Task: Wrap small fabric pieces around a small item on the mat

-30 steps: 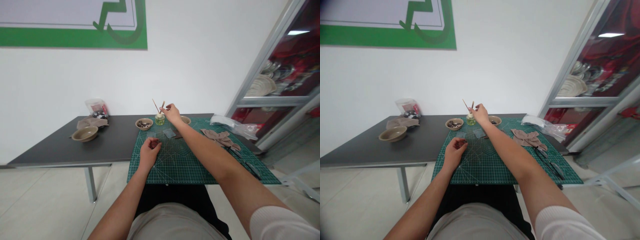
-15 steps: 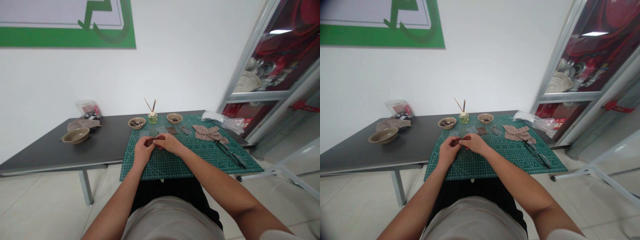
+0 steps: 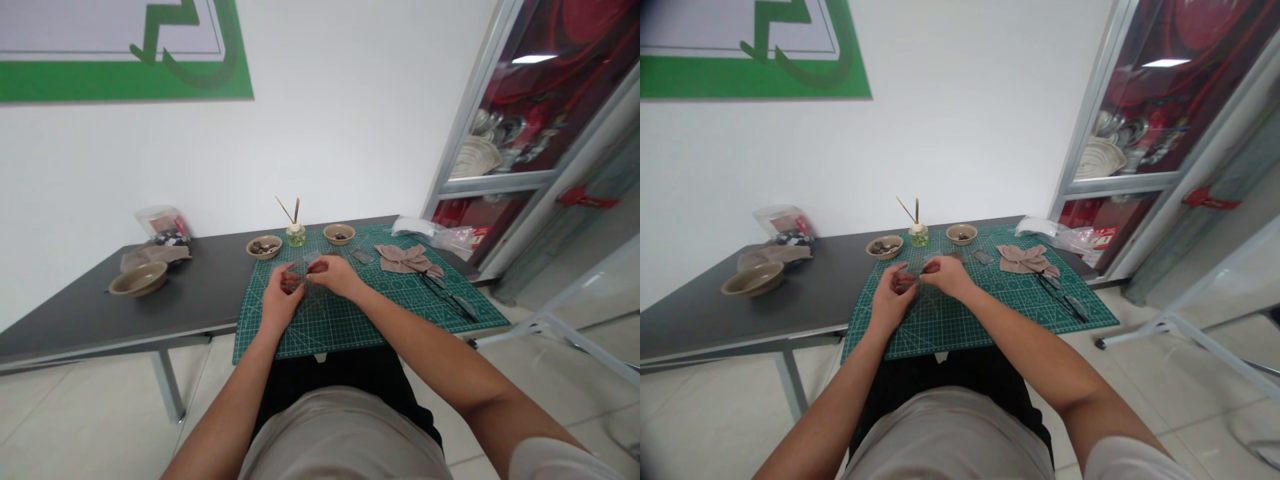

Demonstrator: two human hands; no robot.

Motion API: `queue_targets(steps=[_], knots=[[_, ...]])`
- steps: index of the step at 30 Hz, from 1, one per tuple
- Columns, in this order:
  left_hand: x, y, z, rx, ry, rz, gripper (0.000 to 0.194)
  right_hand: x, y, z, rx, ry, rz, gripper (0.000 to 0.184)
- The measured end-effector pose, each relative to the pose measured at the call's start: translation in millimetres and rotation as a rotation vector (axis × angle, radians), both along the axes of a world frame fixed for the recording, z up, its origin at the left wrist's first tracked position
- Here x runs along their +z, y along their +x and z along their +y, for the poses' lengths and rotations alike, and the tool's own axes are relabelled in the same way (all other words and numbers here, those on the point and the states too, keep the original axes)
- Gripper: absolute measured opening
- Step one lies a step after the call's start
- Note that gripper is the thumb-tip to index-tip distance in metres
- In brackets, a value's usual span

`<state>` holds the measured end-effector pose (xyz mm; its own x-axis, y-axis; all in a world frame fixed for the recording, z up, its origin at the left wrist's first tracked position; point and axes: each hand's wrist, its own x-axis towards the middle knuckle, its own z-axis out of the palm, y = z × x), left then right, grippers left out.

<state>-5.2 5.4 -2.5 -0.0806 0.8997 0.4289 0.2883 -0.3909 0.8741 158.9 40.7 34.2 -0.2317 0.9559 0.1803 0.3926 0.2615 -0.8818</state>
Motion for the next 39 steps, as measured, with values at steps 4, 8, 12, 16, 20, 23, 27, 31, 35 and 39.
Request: queue_targets(steps=[4, 8, 12, 16, 20, 23, 27, 31, 35, 39], knots=[[-2.1, -1.1, -0.5, 0.024, 0.018, -0.046, 0.046, 17.4, 30.9, 32.8, -0.205, 0.184, -0.239, 0.016], [-3.4, -2.0, -1.5, 0.052, 0.033, -0.075, 0.044, 27.6, 61.6, 76.6, -0.373, 0.279, -0.476, 0.021], [-4.4, -2.3, -1.5, 0.041, 0.028, -0.05, 0.041, 23.1, 75.1, 105.8, -0.428, 0.184, -0.661, 0.021], [-4.4, -2.3, -2.5, 0.042, 0.022, -0.009, 0.036, 18.2, 76.0, 116.6, -0.418, 0.159, -0.742, 0.023], [-3.1, -1.9, -4.1, 0.039, 0.011, 0.018, 0.034, 18.6, 74.3, 123.3, -0.422, 0.123, -0.765, 0.027], [-2.0, -1.1, -4.9, 0.038, 0.007, 0.019, 0.033, 18.8, 73.3, 129.9, -0.427, 0.088, -0.779, 0.031], [0.1, 0.0, -6.3, 0.044, 0.006, 0.001, 0.033, 19.8, 74.8, 140.0, -0.415, 0.035, -0.779, 0.038], [1.4, -0.3, -7.9, 0.047, 0.002, 0.011, 0.032, 26.0, 69.0, 145.8, -0.452, 0.042, -0.74, 0.039], [-0.2, -0.5, -7.2, 0.039, 0.001, 0.0, 0.032, 31.8, 32.9, 142.0, -0.431, 0.26, -0.529, 0.026], [-2.8, -0.2, -6.3, 0.046, 0.004, -0.032, 0.032, 31.2, -24.5, 138.4, -0.256, 0.372, -0.34, 0.032]])
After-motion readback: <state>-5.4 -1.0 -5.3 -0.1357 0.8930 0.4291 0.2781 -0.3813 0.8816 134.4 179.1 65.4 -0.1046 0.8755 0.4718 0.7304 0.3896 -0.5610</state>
